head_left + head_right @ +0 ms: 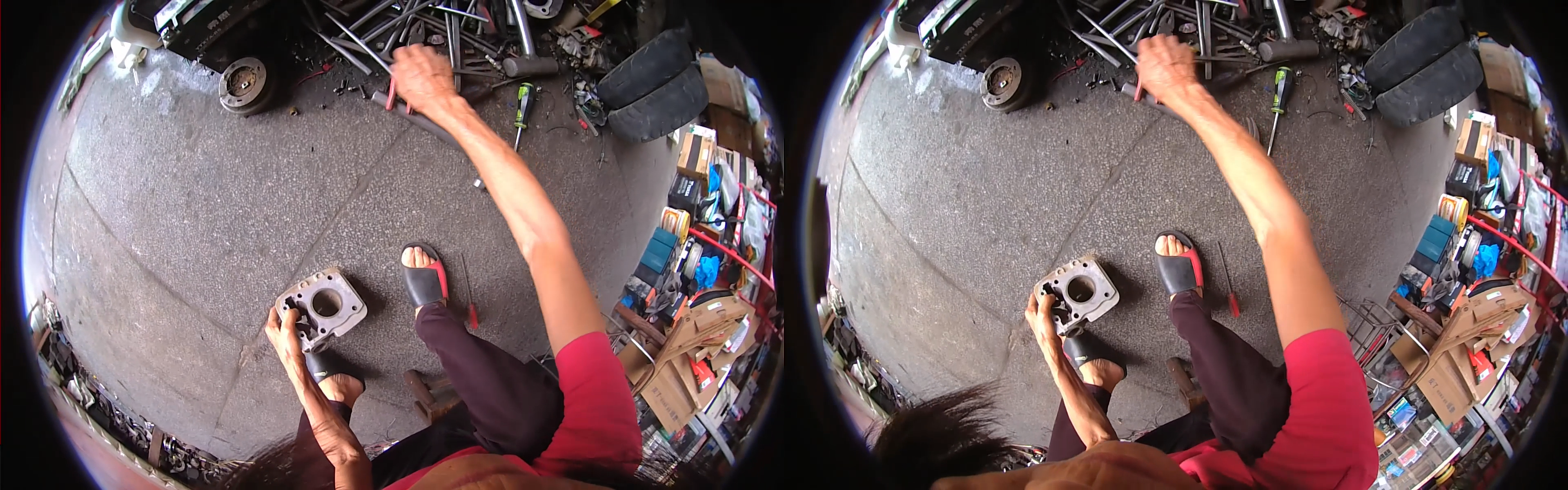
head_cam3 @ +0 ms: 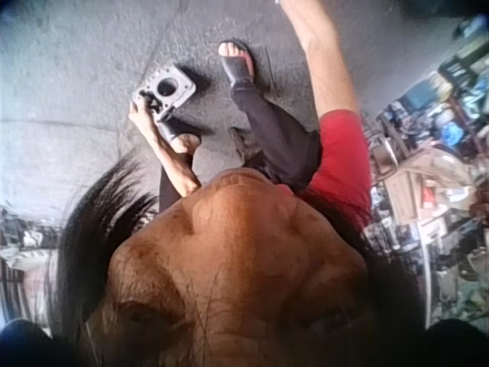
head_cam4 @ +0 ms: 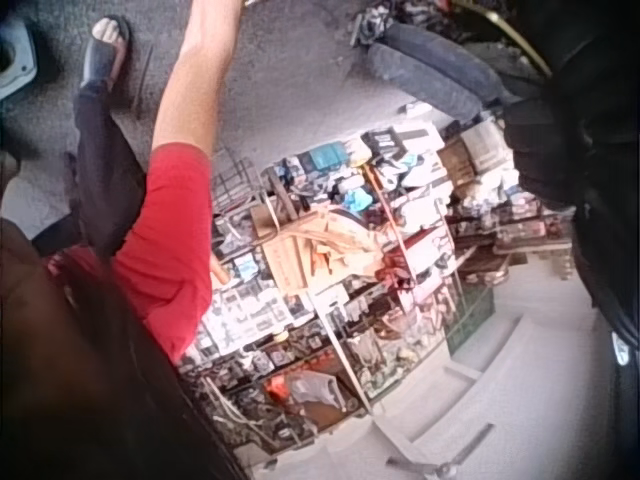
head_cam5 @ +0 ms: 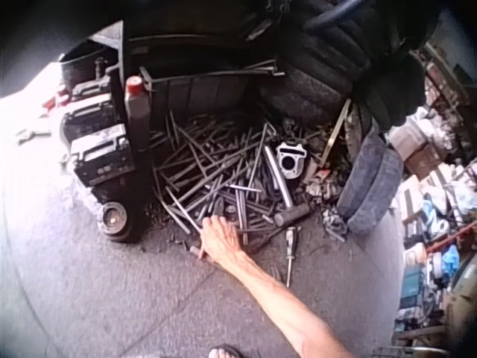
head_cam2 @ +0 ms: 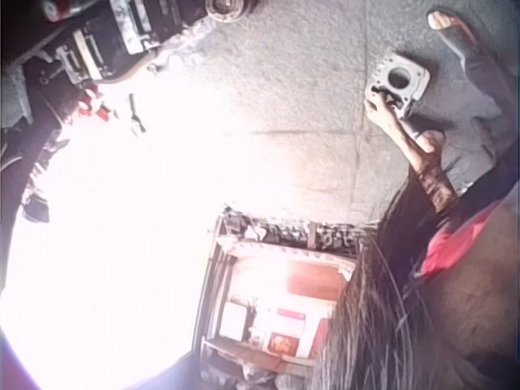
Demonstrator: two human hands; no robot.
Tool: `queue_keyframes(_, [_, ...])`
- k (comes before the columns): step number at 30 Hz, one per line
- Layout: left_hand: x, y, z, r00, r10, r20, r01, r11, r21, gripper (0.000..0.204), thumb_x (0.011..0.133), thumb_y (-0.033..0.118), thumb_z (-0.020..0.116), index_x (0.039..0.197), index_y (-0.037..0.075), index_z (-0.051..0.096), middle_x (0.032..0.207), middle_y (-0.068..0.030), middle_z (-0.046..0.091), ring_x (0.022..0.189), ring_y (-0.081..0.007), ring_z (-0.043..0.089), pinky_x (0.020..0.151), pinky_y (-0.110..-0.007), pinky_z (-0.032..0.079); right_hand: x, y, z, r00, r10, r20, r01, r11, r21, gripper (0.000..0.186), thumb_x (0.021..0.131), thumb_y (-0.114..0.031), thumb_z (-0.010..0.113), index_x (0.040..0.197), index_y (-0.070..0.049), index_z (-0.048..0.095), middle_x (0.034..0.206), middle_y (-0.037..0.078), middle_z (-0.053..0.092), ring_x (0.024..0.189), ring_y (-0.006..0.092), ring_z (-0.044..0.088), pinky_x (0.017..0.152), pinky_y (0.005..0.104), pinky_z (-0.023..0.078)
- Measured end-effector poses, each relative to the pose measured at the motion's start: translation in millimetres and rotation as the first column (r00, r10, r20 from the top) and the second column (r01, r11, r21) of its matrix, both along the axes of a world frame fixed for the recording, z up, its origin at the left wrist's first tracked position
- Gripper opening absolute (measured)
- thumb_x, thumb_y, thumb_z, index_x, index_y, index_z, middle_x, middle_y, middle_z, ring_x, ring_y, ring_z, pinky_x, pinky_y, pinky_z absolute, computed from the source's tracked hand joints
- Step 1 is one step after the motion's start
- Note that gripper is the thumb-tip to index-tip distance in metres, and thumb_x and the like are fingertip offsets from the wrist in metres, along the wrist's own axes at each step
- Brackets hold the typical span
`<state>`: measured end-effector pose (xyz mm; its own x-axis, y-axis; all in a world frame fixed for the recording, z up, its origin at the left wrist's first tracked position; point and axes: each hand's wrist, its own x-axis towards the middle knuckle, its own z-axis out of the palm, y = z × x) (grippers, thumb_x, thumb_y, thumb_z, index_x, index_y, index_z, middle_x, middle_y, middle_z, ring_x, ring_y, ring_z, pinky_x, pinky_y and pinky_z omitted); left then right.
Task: Inspecting and cleaning a motorcycle engine cylinder block and piston assembly.
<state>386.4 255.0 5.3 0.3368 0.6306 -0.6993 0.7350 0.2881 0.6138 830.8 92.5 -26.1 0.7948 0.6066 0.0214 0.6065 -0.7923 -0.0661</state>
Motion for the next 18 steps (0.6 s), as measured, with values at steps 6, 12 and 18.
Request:
queue_keyframes(6, [1.5,-10.5,1.9,1.0,0.021,-0.021,-0.021,1.0,0.018,0.033,0.071,0.013,0.059,0.099,-0.004,0.063,0.083,-0.0083,0.065,0.073,-0.0156,0.057,0.068,-0.028,0.046,0.6,28.6,-3.3,0.984,-0.128,-0.125,0.123,0.991,-0.044,0.03,0.074,-0.013,0.061,0.098,0.005,0.06,0.096,0.023,0.06,0.092,0.0336,0.06,0.079,0.0426,0.048])
queue_keyframes(12, [-4.4,-27.9,7.0,0.999,-0.028,-0.02,0.032,0.976,0.215,0.038,0.07,0.016,0.06,0.102,-0.004,0.062,0.084,-0.0128,0.066,0.074,-0.0197,0.059,0.071,-0.032,0.047,-64.1,12.7,28.0,0.983,0.075,-0.165,-0.041,0.979,0.199,0.013,0.075,-0.013,0.051,0.072,-0.002,0.057,0.056,0.009,0.056,0.043,0.0252,0.054,0.039,0.0373,0.045])
queue_keyframes(18, [6.8,-52.2,26.3,0.987,-0.086,-0.138,0.132,0.92,0.369,0.037,0.072,0.018,0.058,0.101,-0.004,0.061,0.084,-0.0129,0.065,0.073,-0.0191,0.058,0.069,-0.031,0.046,-179.5,12.4,39.2,0.601,0.438,-0.669,-0.387,0.892,0.235,0.034,0.092,-0.033,0.044,0.078,-0.005,0.058,0.066,0.011,0.052,0.064,0.0266,0.056,0.065,0.0411,0.047])
